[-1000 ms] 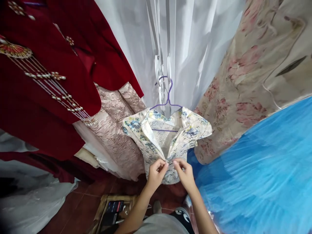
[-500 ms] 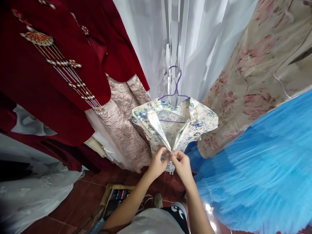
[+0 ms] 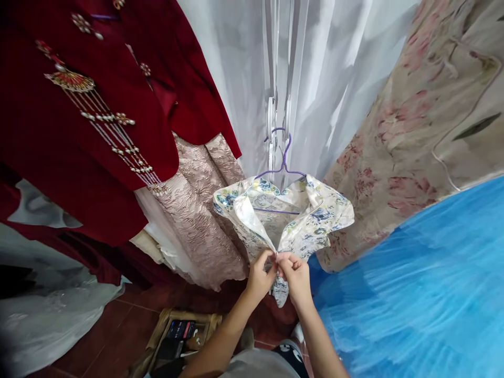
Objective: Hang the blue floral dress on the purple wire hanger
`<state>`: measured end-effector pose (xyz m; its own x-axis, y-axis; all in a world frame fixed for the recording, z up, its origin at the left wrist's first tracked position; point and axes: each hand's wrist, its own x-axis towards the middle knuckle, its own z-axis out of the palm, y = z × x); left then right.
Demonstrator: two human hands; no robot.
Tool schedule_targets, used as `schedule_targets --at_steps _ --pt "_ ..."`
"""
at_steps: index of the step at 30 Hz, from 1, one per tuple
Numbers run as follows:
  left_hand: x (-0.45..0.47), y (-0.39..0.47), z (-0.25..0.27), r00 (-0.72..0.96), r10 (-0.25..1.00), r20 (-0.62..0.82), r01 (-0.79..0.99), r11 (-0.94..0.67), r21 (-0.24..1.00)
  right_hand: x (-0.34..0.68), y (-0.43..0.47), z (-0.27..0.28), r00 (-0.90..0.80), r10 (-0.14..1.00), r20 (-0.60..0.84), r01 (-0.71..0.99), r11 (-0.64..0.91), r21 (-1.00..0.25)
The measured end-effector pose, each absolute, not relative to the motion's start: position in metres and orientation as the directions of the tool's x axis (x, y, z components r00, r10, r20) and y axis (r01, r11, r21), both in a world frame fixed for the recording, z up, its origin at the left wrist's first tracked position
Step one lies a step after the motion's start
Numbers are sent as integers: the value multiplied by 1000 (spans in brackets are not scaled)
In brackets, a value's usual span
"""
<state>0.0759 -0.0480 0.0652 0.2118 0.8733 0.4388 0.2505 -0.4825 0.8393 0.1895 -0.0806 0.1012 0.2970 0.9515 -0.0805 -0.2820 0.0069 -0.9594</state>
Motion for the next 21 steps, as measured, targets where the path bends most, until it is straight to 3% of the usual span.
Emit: schedule_targets --at_steps 5,11,15,18,21 --pt "77 -46 67 306 866 396 273 -478 835 193 -41 149 400 914 -69 -441 126 -888" --pt "71 -49 68 395 838 377 287 -502 816 185 4 221 452 887 90 -448 314 -837" --pt "61 -48 65 439 821 365 316 -521 793 180 15 241 489 859 152 -423 386 -820" --pt "47 -31 84 400 787 471 238 -585 775 176 11 233 491 860 138 -397 362 -843" --pt "37 0 134 269 704 657 193 -708 679 172 2 219 553 822 137 -337 370 -866"
